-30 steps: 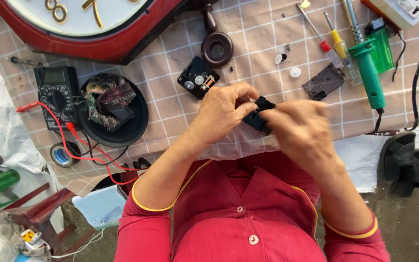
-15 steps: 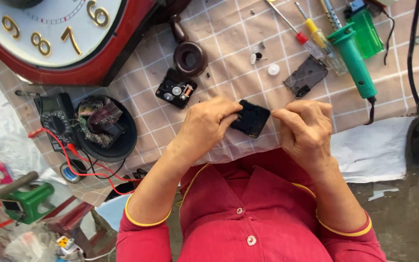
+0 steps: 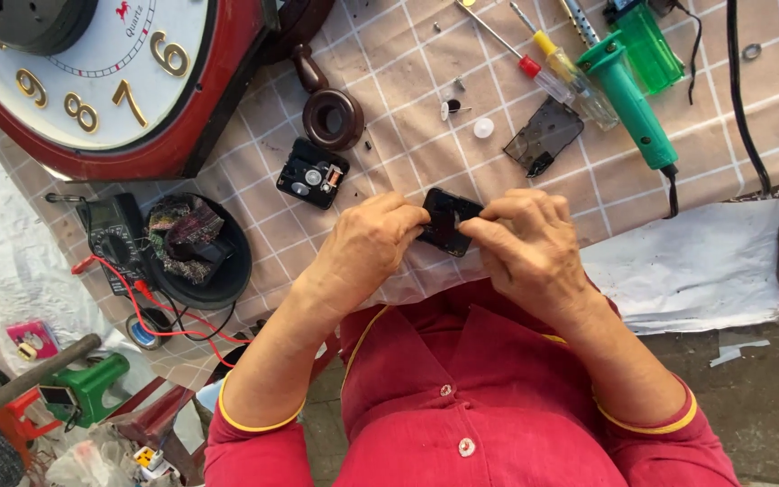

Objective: Repairing and assembling small internal components of a clock movement on a workbench.

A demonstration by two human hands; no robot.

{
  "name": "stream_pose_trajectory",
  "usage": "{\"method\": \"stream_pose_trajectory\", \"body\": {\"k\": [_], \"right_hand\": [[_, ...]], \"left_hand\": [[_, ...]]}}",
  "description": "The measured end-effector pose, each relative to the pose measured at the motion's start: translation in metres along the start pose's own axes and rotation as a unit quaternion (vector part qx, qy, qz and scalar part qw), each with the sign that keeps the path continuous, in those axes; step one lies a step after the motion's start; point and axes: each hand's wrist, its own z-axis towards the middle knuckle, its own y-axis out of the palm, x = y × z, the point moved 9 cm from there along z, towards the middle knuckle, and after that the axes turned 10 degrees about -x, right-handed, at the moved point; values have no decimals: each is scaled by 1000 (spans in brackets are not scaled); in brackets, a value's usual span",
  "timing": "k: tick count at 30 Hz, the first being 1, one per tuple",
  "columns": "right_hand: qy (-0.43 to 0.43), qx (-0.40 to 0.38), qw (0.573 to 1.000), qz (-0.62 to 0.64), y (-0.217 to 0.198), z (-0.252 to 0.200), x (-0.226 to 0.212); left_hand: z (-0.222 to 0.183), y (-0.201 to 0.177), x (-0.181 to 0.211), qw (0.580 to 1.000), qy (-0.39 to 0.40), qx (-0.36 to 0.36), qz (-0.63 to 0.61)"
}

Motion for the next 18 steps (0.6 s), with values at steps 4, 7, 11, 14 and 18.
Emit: {"method": "stream_pose_trajectory", "body": {"k": [4, 7, 11, 14, 18], "right_hand": [[-3, -25, 999, -28, 6, 8, -13], [20, -61, 995, -79, 15, 11, -11], [28, -91, 990, -107, 21, 14, -8], [27, -105, 988, -110, 22, 21, -12], [9, -120, 983, -141, 29, 25, -14]], "left_hand": [[0, -2, 1, 1000, -10, 2, -14], [0, -2, -4, 998, -33, 0, -52], [-3, -6, -3, 995, -38, -3, -97], [-5, -9, -3, 993, -38, 0, -112], [-9, -12, -2, 989, -24, 1, -144]]}}
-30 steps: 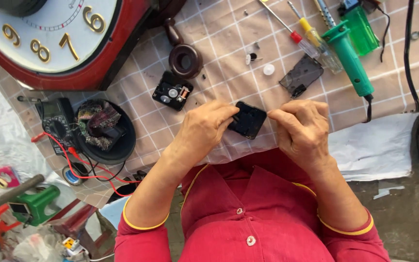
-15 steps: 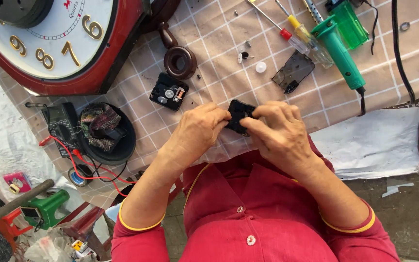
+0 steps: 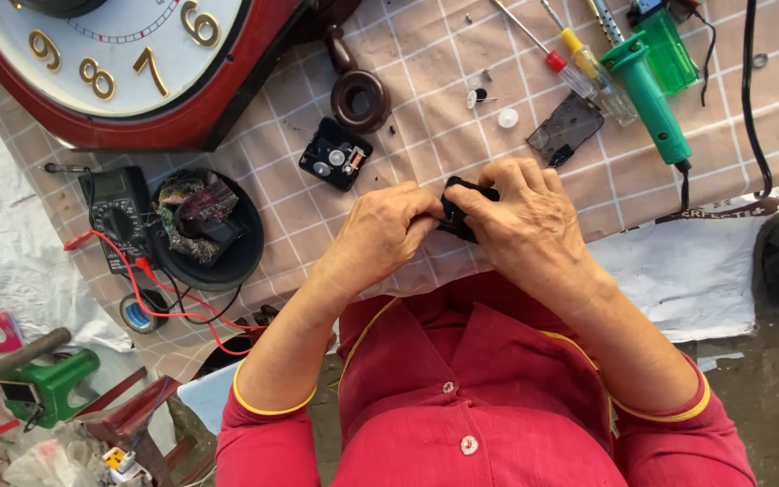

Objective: Repairing and assembling small internal components of a clock movement on a workbench.

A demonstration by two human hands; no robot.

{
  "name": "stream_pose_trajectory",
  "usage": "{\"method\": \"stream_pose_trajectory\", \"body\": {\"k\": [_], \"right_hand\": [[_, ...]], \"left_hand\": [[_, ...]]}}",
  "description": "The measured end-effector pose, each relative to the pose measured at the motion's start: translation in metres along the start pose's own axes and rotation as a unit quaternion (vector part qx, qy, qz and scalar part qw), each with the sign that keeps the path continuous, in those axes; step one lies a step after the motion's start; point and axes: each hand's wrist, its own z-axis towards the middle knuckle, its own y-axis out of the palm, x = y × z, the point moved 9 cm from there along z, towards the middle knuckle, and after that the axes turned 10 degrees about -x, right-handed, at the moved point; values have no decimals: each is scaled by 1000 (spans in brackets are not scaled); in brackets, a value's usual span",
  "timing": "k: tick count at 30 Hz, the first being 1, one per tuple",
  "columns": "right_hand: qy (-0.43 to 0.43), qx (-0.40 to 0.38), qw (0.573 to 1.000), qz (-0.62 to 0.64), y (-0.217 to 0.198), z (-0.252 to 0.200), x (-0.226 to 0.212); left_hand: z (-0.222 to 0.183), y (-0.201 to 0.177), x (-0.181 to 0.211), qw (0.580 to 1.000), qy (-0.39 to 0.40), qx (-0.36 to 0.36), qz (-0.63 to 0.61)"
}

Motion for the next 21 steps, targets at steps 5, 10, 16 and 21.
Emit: {"method": "stream_pose_trajectory", "body": {"k": [5, 10, 16, 21], "right_hand": [[-22, -8, 1000, 2, 2, 1, 6], [-37, -20, 999, 17, -10, 7, 2], [-49, -17, 998, 45, 0, 4, 2], [-42, -31, 997, 57, -1, 3, 8]], "left_hand": [[-5, 0, -9, 999, 1, 11, -36], [-7, -1, -14, 998, 3, 21, -65], [-2, -3, -7, 998, 8, 15, -56], [-3, -8, -8, 998, -2, 21, -57]]}}
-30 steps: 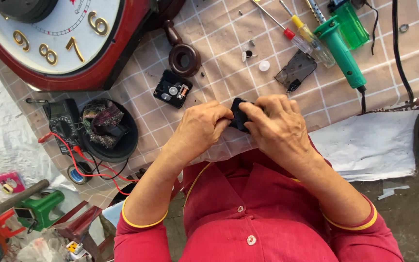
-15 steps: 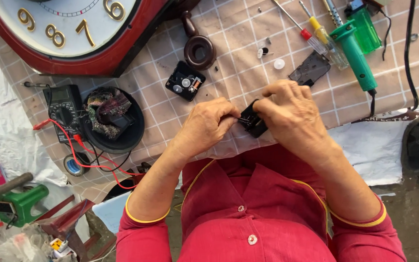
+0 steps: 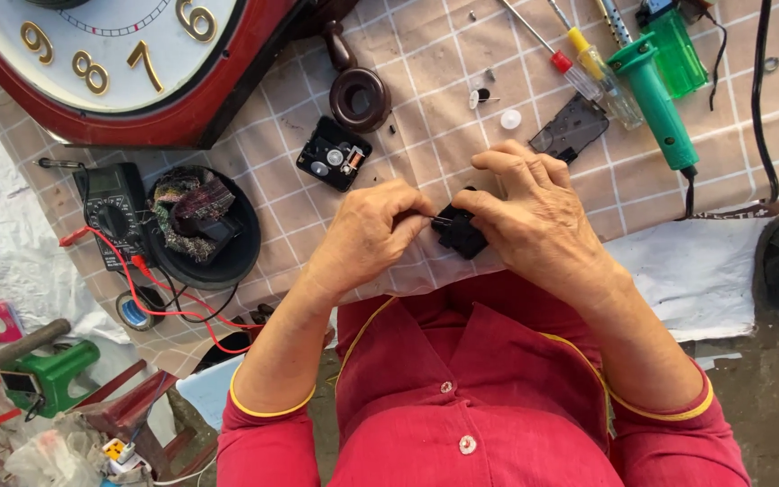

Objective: Repairing and assembling small internal components of a clock movement on a workbench.

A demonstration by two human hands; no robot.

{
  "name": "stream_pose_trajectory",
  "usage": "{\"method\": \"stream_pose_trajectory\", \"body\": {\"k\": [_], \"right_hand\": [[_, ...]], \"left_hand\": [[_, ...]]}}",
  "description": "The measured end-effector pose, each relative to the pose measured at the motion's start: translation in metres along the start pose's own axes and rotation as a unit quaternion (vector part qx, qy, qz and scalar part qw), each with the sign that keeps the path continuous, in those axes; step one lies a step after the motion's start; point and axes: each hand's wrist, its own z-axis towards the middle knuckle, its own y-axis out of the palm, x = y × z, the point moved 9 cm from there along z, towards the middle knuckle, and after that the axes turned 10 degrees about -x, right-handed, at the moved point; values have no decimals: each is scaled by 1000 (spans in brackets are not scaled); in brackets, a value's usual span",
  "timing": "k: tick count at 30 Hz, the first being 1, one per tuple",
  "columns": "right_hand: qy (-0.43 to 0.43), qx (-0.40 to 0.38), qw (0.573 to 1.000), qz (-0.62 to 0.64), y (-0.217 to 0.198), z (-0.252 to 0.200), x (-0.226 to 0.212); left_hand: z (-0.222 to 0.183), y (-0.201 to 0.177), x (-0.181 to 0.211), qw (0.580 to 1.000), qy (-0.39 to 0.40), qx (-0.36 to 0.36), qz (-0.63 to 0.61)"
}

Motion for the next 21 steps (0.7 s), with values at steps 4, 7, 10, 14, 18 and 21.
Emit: {"method": "stream_pose_trajectory", "body": {"k": [4, 7, 10, 14, 18, 21], "right_hand": [[-10, 8, 999, -32, 0, 3, -8], [-9, 3, 999, -37, -2, 5, -14], [-8, 13, 1000, -22, -9, 5, -17], [-3, 4, 999, -40, -5, 4, -29], [-15, 26, 996, -84, 8, 4, -44], [-20, 60, 991, -118, 8, 4, -53]], "left_hand": [[-1, -7, 8, 1000, 11, 12, -5], [-5, -9, 12, 1000, 8, 18, 2], [-13, -11, 12, 1000, -3, 28, 3], [-29, -18, 12, 997, -16, 65, -28], [-42, -17, 9, 995, -14, 84, -54], [-49, -19, 6, 992, -9, 101, -72]]}}
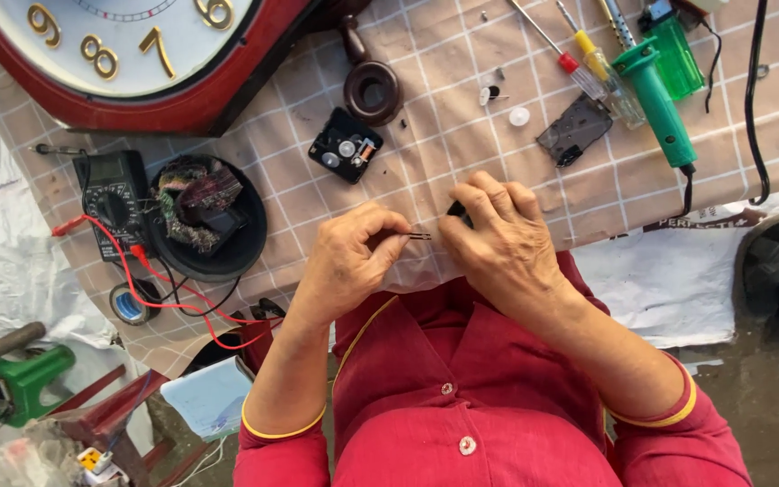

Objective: Repairing and assembling small internal components of a clock movement on a workbench.

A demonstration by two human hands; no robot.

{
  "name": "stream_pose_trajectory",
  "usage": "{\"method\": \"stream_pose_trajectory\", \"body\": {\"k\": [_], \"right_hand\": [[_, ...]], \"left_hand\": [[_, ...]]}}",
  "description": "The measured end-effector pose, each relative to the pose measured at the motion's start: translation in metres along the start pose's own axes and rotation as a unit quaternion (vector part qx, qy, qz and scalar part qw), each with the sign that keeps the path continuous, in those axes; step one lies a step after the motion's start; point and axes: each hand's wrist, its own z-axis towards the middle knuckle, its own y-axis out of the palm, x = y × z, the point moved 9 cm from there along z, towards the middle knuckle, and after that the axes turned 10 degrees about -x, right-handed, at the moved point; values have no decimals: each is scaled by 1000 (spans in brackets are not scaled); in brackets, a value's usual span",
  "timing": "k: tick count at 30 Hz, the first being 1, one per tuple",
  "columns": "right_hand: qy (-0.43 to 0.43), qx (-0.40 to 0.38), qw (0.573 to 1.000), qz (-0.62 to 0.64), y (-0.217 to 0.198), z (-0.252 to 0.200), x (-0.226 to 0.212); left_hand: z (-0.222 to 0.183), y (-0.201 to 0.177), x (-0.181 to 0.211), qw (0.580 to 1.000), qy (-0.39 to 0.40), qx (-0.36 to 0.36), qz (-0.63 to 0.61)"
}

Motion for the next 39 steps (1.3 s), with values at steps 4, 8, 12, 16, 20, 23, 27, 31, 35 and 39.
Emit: {"method": "stream_pose_trajectory", "body": {"k": [4, 8, 12, 16, 20, 23, 27, 31, 35, 39], "right_hand": [[-6, -3, 1000, -4, -1, -1, -3], [11, -25, 1000, -10, -4, -4, 1], [57, -47, 997, -14, 2, -14, 12], [57, -47, 997, -13, 9, -19, 14], [73, -44, 996, 9, 8, -18, 18], [76, -46, 996, -12, -3, -13, 22], [76, -64, 995, -25, -16, -3, 27], [71, -81, 994, -10, -12, -6, 32], [49, -119, 992, 14, 3, -8, 19], [57, -112, 992, 22, 20, -9, 21]], "left_hand": [[-7, -5, 1, 1000, 5, 8, -15], [-13, -7, -1, 999, 13, 16, -30], [-18, -9, -4, 999, 16, 24, -46], [-18, -5, -7, 998, 22, 21, -54], [-16, -3, -8, 998, 23, 14, -50], [-15, -1, -9, 999, 27, 9, -43], [-12, 3, -10, 998, 35, 1, -46], [-10, 6, -11, 998, 33, 4, -51], [-12, 5, -12, 998, 29, 10, -59], [-12, 5, -12, 998, 29, 8, -61]]}}
